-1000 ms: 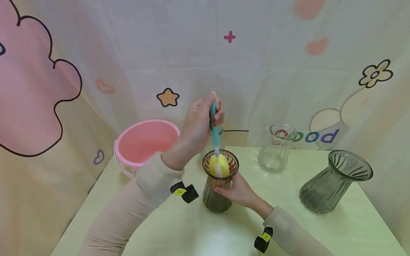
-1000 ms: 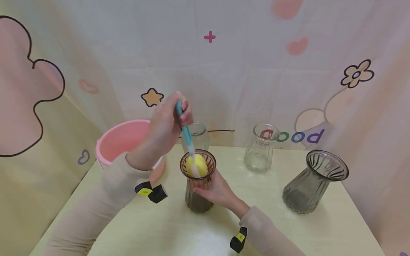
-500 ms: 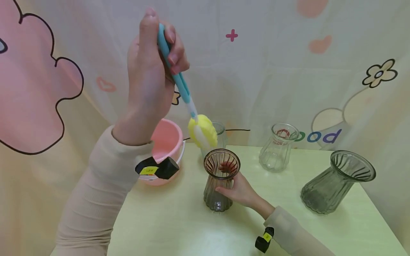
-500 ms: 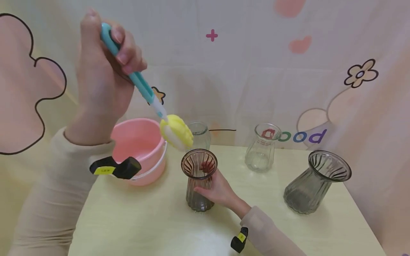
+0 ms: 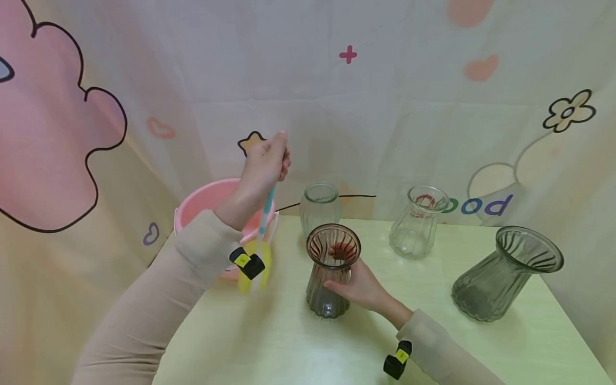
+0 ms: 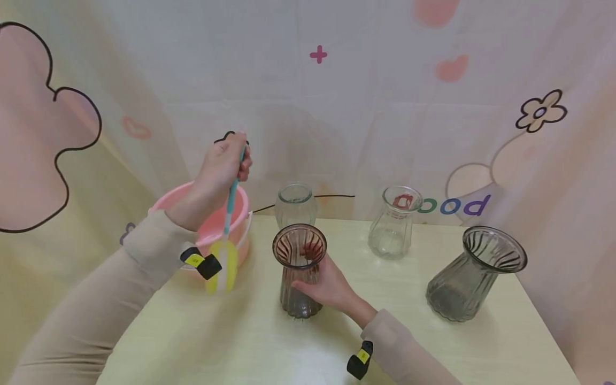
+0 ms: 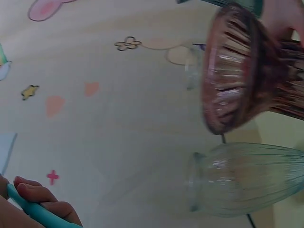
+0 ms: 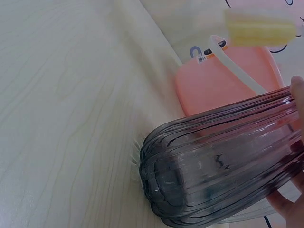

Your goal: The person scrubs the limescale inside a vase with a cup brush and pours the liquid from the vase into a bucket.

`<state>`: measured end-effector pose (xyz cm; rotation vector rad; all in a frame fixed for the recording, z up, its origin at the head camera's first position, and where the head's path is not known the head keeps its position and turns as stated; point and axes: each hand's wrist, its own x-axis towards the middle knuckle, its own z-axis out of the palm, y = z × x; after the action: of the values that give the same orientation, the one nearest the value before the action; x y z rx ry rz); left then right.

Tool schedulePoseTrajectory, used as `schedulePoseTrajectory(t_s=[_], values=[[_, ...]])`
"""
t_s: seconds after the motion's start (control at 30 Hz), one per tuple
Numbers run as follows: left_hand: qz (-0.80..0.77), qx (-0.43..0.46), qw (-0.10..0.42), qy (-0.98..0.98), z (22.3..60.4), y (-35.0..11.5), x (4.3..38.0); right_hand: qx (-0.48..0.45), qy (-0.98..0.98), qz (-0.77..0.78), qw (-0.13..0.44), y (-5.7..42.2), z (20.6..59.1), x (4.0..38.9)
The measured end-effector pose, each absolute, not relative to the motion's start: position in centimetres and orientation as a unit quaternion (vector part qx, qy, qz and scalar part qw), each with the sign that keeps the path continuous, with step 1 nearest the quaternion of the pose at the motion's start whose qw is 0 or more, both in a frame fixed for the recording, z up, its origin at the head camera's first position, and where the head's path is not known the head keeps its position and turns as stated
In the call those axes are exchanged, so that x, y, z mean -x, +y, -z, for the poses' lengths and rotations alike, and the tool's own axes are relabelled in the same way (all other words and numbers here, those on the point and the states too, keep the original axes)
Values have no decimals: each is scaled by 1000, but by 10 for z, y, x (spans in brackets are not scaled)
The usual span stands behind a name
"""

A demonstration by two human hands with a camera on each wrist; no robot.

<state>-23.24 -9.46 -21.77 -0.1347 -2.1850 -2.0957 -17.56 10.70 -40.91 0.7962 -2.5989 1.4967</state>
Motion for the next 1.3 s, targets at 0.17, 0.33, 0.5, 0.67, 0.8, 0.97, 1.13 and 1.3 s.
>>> schedulePoseTrajectory(t_s=[0.17,0.33,0.5,0.67,0.8,0.97,1.13,1.3], values=[[612,-12,10,-791,275,-88,250,-267,-834,-482,26,107,412,176],[536,-25,-27,-843,321,-81,253,-265,-838,-475,33,109,428,185],[479,-21,-46,-876,357,-75,255,-261,-838,-478,33,112,445,197],[431,-41,-68,-899,384,-70,259,-269,-838,-474,40,114,446,197],[404,-58,-68,-911,401,-71,262,-263,-839,-474,38,113,445,196],[397,-87,-78,-910,412,-74,265,-259,-836,-482,28,110,434,188],[377,-93,-91,-917,425,-77,277,-259,-840,-476,33,108,415,177],[344,-68,-114,-930,448,-83,292,-260,-842,-472,37,111,427,185]])
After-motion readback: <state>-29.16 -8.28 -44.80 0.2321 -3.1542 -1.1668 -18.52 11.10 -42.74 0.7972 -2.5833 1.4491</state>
